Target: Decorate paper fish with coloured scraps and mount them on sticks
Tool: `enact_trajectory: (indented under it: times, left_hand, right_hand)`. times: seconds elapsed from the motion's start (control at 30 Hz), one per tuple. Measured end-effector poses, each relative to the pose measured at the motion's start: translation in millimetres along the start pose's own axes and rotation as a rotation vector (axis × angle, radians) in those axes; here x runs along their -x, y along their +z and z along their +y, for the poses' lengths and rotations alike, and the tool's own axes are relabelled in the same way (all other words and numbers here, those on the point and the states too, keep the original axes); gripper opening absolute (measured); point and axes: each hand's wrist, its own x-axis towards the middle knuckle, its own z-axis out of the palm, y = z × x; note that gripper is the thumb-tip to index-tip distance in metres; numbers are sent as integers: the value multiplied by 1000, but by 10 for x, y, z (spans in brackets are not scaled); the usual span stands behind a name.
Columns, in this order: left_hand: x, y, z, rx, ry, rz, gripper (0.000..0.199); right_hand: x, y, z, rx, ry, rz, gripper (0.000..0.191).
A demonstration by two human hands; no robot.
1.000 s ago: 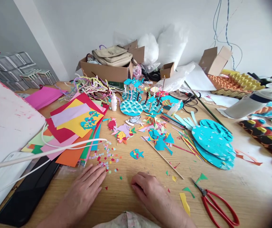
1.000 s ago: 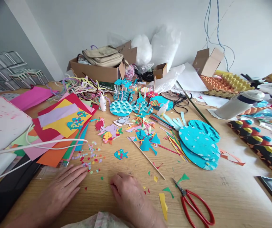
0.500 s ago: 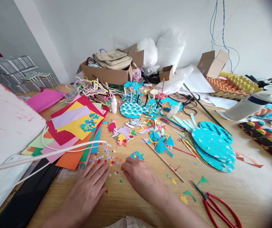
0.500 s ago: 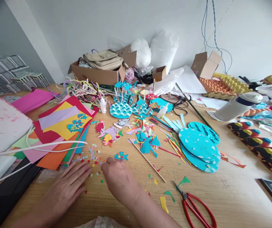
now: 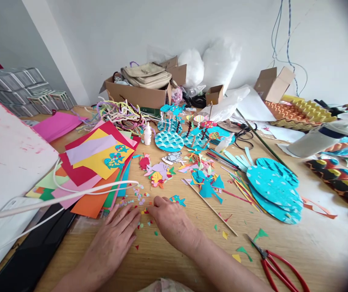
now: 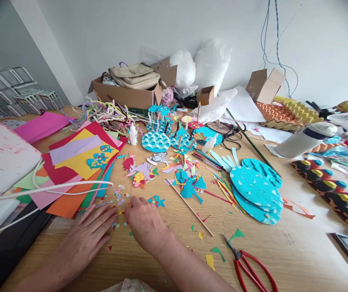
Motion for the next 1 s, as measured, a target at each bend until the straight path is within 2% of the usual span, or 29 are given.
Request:
enact_trajectory:
  times: [0.2, 0.43, 0.63, 0.8, 1.0]
  left_hand:
    - [-85, 54, -22, 78, -125, 53, 28]
    - [-143, 75, 12, 213, -263, 90, 39]
    - [-153, 69, 16, 278, -283, 127, 41]
    - [-206, 0, -15, 295, -266, 162, 36]
    - [-240, -63, -84, 368, -284, 195, 28]
  right_hand:
    - [-56, 0, 51, -71, 91, 32, 19]
    - [-221, 13, 26, -97, 86, 1, 16]
    - [-290, -74, -33, -30, 29, -40, 19]
    - [-325, -91, -39, -51, 67, -80, 19]
    - [-274, -73, 75, -192, 143, -38, 15]
